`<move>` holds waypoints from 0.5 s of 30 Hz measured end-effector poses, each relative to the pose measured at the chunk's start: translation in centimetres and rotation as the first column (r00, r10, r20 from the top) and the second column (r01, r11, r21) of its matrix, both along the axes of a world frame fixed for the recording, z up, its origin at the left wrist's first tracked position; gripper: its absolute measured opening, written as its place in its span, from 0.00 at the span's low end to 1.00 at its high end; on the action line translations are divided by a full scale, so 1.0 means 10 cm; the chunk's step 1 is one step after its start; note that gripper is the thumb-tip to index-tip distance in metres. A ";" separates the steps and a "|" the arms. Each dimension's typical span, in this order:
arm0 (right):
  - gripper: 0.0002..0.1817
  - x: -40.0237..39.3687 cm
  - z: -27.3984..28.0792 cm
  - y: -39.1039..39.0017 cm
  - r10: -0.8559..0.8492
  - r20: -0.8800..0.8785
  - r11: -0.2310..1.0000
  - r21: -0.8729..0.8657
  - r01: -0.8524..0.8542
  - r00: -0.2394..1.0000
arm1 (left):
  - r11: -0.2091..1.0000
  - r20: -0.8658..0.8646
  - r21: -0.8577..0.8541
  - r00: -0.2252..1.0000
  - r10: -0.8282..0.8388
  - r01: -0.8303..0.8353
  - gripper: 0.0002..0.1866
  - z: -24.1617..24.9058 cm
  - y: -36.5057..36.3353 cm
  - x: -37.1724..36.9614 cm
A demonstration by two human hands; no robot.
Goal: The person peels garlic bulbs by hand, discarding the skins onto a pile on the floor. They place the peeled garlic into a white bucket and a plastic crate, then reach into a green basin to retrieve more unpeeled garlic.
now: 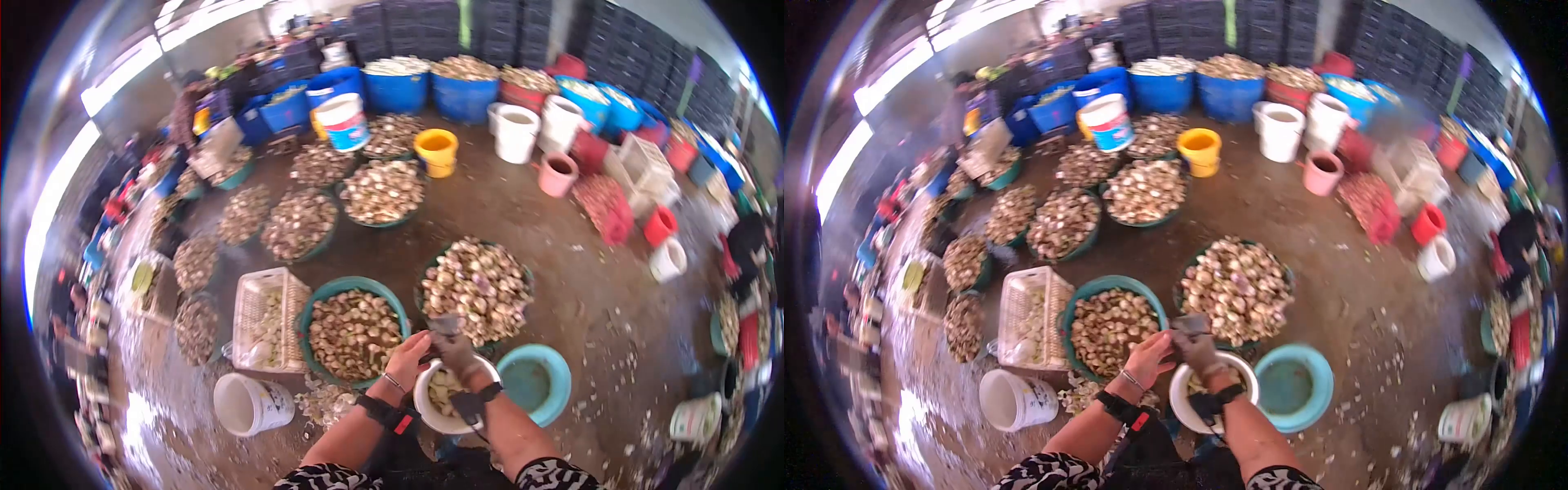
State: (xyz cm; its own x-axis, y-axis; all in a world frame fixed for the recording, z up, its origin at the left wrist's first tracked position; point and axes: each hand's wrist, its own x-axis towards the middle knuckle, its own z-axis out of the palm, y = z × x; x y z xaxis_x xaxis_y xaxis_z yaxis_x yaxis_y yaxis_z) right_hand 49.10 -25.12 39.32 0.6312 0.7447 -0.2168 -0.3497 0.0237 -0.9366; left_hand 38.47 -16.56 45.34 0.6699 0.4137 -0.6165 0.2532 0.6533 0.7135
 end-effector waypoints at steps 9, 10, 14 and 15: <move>0.15 -0.27 -0.36 -0.29 -0.063 0.204 0.896 -0.419 0.145 0.977 | 0.966 -0.090 -0.088 0.967 0.237 -0.245 0.03 -0.38 -0.37 0.30; 0.18 -0.27 -0.23 -0.29 -0.097 0.112 0.919 -0.372 0.132 0.989 | 0.957 -0.033 -0.105 0.963 0.269 -0.271 0.05 -0.54 -0.37 0.30; 0.27 -0.31 -0.06 -0.27 0.003 0.062 0.815 -0.579 0.033 0.998 | 0.938 -0.079 -0.037 0.936 0.342 -0.346 0.03 -1.17 -0.26 0.39; 0.29 -0.36 -0.01 -0.23 0.005 0.012 0.786 -0.618 0.003 1.000 | 0.950 -0.140 0.139 0.944 0.299 -0.280 0.04 -1.21 -0.19 0.40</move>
